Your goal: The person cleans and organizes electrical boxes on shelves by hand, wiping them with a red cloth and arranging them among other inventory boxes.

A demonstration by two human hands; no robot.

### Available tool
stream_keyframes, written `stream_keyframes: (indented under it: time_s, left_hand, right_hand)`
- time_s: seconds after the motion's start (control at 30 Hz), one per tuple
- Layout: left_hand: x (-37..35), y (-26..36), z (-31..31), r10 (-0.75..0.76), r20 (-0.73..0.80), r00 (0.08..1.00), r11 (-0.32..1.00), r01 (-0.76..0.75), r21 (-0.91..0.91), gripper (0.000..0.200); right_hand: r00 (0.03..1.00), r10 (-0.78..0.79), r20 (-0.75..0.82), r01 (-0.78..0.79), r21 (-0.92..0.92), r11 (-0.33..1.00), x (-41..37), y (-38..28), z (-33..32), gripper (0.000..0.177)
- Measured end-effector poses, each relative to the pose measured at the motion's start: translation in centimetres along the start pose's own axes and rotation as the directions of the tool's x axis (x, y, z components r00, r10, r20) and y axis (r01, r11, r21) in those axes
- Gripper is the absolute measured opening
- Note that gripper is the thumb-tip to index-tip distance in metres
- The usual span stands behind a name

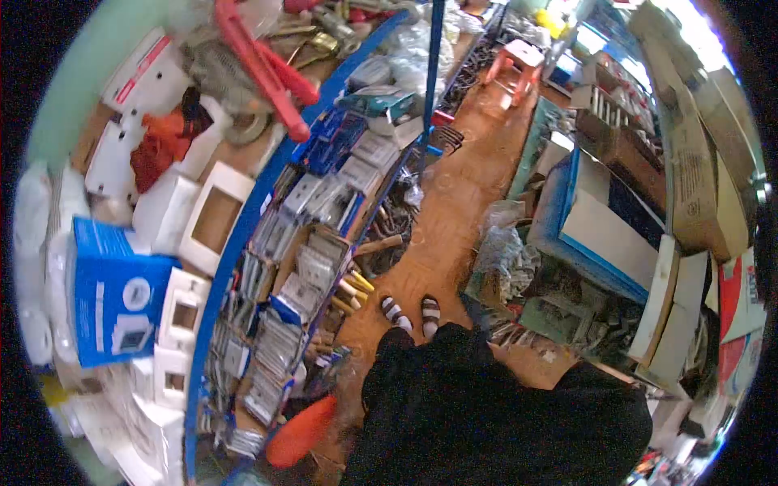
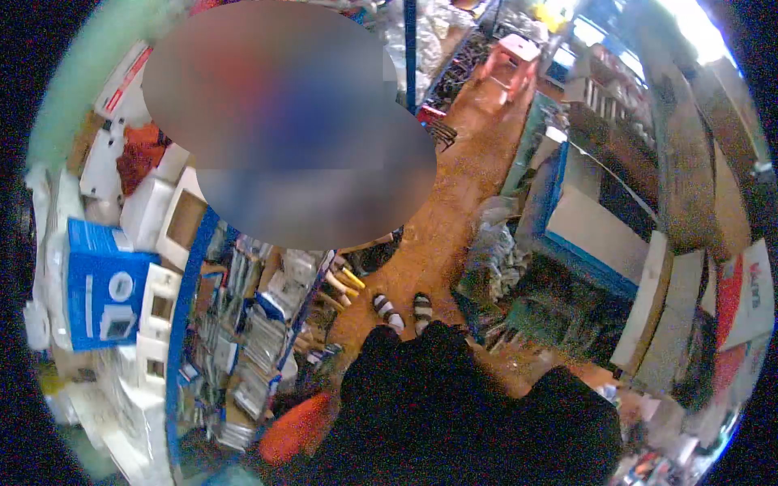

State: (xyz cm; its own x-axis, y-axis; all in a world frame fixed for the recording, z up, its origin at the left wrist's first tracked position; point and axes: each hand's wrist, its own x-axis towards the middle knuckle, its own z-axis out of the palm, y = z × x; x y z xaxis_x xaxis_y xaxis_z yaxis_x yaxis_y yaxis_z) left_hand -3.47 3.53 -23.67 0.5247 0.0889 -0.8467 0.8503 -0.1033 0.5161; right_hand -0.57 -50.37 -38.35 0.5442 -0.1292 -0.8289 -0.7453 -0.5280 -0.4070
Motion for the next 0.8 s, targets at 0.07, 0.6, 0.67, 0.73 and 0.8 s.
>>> stream_keyframes:
  time_s: [0.07, 0.6, 0.67, 0.73, 0.8]
  left_hand:
    - [1.9, 0.3, -0.7, -0.019, -0.002, 1.000, 1.000, 0.019, -0.008, 0.040]
    - [17.5, 19.0, 2.9, 0.099, 0.208, 0.973, 0.994, -0.108, 0.031, 0.041]
    - [18.5, 20.1, 4.0, 0.066, 0.215, 0.974, 0.992, -0.087, 0.090, 0.040]
    - [20.1, 21.8, 5.5, 0.026, 0.245, 0.969, 0.988, -0.062, 0.141, 0.040]
    - [21.7, 23.9, 7.2, 0.006, 0.263, 0.965, 0.983, -0.054, 0.178, 0.040]
  right_hand:
    - [0.999, 0.035, 0.003, -0.035, 0.011, 0.999, -0.2, 0.4, 0.8, 0.069]
    - [0.999, -0.029, -0.025, 0.029, 0.019, 0.999, 5.4, -16.0, -0.8, 0.073]
    - [0.999, -0.043, -0.013, 0.043, 0.018, 0.999, 6.5, -18.4, -1.8, 0.073]
    - [0.998, -0.059, -0.003, 0.059, 0.017, 0.998, 7.8, -19.6, -2.6, 0.072]
    - [0.997, -0.081, 0.011, 0.081, 0.006, 0.997, 9.9, -19.9, -3.4, 0.069]
